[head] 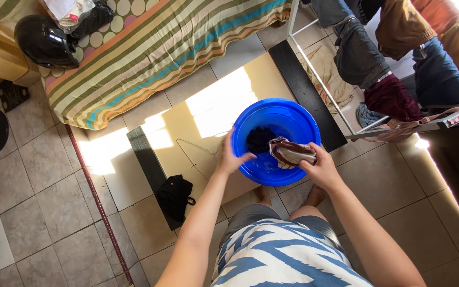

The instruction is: Hand-washing clothes in a bucket and hanging them on a drying rack

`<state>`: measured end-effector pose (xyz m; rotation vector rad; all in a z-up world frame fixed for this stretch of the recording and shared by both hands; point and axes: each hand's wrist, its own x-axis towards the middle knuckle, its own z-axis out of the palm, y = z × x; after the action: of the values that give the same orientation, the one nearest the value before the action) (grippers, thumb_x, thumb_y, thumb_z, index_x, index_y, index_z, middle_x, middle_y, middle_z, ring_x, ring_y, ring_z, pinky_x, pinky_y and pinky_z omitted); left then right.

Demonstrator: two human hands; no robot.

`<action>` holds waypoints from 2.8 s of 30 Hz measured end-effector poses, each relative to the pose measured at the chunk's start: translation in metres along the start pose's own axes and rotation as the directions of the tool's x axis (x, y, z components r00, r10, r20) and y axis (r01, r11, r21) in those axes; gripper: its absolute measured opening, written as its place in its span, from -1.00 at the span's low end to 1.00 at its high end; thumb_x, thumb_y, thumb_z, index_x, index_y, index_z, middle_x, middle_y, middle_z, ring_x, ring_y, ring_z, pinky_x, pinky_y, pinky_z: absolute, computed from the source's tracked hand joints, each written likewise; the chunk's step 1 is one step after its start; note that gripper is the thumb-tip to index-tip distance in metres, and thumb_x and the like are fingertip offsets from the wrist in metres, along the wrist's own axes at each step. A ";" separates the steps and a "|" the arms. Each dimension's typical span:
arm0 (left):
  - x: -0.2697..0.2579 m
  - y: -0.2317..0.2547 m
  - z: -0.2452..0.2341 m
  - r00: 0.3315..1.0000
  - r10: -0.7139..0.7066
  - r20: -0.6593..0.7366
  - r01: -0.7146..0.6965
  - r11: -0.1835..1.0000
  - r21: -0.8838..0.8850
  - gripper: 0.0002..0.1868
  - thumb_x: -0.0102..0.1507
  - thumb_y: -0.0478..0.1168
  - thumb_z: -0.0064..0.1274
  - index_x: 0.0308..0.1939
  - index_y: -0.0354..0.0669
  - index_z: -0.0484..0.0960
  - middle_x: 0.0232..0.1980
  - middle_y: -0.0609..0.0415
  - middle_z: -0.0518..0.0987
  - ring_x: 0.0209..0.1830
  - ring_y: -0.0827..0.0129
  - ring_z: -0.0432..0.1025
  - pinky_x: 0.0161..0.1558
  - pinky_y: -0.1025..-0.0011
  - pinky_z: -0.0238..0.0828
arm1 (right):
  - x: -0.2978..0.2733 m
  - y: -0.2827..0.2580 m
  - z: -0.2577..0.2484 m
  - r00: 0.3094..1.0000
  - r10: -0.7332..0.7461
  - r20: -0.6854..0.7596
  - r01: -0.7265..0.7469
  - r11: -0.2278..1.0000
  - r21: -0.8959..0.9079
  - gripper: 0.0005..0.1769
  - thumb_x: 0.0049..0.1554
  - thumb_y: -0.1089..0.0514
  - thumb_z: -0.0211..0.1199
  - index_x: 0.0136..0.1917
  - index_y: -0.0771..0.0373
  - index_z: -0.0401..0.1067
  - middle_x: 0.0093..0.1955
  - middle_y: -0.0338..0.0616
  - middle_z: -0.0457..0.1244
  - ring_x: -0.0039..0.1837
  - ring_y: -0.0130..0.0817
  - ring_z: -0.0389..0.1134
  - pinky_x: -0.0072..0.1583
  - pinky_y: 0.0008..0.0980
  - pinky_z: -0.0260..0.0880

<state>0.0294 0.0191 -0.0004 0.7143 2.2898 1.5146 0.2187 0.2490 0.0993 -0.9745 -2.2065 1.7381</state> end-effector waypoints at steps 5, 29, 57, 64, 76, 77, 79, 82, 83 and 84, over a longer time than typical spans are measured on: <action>0.028 0.057 0.052 0.899 0.240 0.366 -0.259 0.966 0.004 0.23 -0.27 0.00 0.53 0.44 -0.02 0.24 0.59 -0.10 0.20 0.63 -0.21 -0.07 0.56 -0.20 -0.18 | 0.020 0.000 0.010 0.995 -0.054 0.081 0.024 0.942 0.334 -0.71 -0.17 0.43 0.14 -0.15 0.23 0.41 -0.40 -0.21 0.18 -0.31 -0.48 0.16 -0.28 -0.50 0.17; 0.081 0.071 0.065 0.878 0.046 0.476 -0.026 0.998 -0.049 -0.24 0.09 -0.16 0.29 0.34 -0.04 0.32 0.18 -0.32 0.54 0.28 -0.27 0.38 0.29 -0.10 0.32 | 0.065 0.013 0.049 0.994 0.105 -0.003 -0.102 0.971 0.214 -0.51 0.32 -0.21 0.14 0.45 -0.11 0.25 0.24 0.16 0.31 0.36 0.06 0.31 0.32 0.06 0.33; 0.080 0.060 0.094 0.580 -0.389 0.716 0.121 0.910 0.396 -0.21 -0.12 0.13 0.45 0.10 -0.19 0.68 0.12 -0.03 0.68 0.23 0.11 0.51 0.28 0.14 0.48 | 0.098 0.087 0.042 0.742 -0.592 0.316 0.601 0.377 -0.705 -0.06 -0.08 0.25 0.32 0.52 -0.32 0.23 0.21 -0.15 0.21 -0.06 -0.04 0.43 -0.14 -0.14 0.61; 0.079 0.059 0.099 0.676 -0.410 0.612 -0.112 0.764 0.635 -0.49 0.10 0.06 0.09 0.00 -0.18 0.64 -0.07 -0.05 0.72 0.04 0.02 0.61 0.09 0.11 0.57 | 0.098 0.091 0.064 0.879 -0.410 0.246 0.449 0.533 -0.717 -0.26 -0.12 0.19 0.29 0.37 0.02 0.31 -0.08 -0.05 0.24 -0.27 0.13 0.45 -0.27 0.02 0.51; 0.090 -0.010 0.124 0.748 0.095 0.657 -0.601 0.518 0.609 -0.72 0.14 -0.18 0.04 -0.09 -0.15 0.47 -0.25 -0.02 0.64 -0.20 -0.06 0.63 -0.12 0.02 0.59 | 0.138 0.067 0.076 0.898 0.373 0.233 -0.162 0.772 -0.615 -0.50 -0.16 -0.17 0.37 0.03 0.04 0.58 -0.11 -0.03 0.44 0.03 0.03 0.51 0.06 -0.10 0.53; 0.092 -0.011 0.124 0.745 0.128 0.654 -0.617 0.505 0.603 -0.72 0.14 -0.18 0.02 -0.10 -0.14 0.46 -0.26 0.00 0.63 -0.22 -0.05 0.63 -0.14 0.02 0.60 | 0.138 0.066 0.075 0.890 0.381 0.253 -0.171 0.790 -0.589 -0.48 -0.19 -0.21 0.41 0.00 0.04 0.58 -0.12 -0.04 0.45 0.04 0.02 0.50 0.05 -0.09 0.52; 0.091 -0.013 0.125 0.744 0.157 0.650 -0.629 0.493 0.601 -0.73 0.13 -0.18 0.01 -0.10 -0.12 0.46 -0.27 0.01 0.61 -0.24 -0.04 0.63 -0.17 0.02 0.60 | 0.140 0.078 0.077 0.879 0.388 0.278 -0.178 0.807 -0.563 -0.47 -0.22 -0.24 0.44 -0.04 0.05 0.59 -0.13 -0.05 0.45 0.04 0.01 0.49 0.05 -0.08 0.50; 0.089 -0.003 0.119 0.757 0.198 0.623 -0.628 0.484 0.609 -0.71 0.12 -0.19 0.02 -0.09 -0.13 0.46 -0.30 0.01 0.59 -0.28 -0.04 0.62 -0.21 0.02 0.60 | 0.146 0.095 0.078 0.890 0.366 0.273 -0.213 0.861 -0.462 -0.62 -0.28 -0.19 0.48 -0.23 0.00 0.61 -0.29 -0.13 0.43 -0.07 -0.04 0.50 -0.01 -0.13 0.47; 0.088 0.007 0.113 0.758 0.200 0.621 -0.627 0.489 0.607 -0.73 0.13 -0.22 0.00 -0.09 -0.13 0.46 -0.31 0.01 0.59 -0.29 -0.04 0.62 -0.21 0.02 0.60 | 0.142 0.087 0.076 0.887 0.368 0.278 -0.216 0.864 -0.455 -0.56 -0.27 -0.17 0.50 -0.14 0.02 0.61 -0.22 -0.09 0.44 -0.01 -0.03 0.49 0.02 -0.10 0.46; 0.088 0.017 0.108 0.758 0.204 0.620 -0.627 0.491 0.605 -0.74 0.14 -0.24 -0.02 -0.09 -0.13 0.46 -0.31 0.02 0.59 -0.29 -0.05 0.62 -0.22 0.02 0.59 | 0.139 0.079 0.074 0.886 0.369 0.280 -0.219 0.867 -0.448 -0.50 -0.27 -0.15 0.52 -0.06 0.04 0.60 -0.15 -0.05 0.44 0.05 -0.01 0.48 0.05 -0.07 0.45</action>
<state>0.0146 0.1563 -0.0257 1.7979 2.3760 0.1980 0.1041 0.2790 -0.0317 -1.2280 -2.8719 1.7248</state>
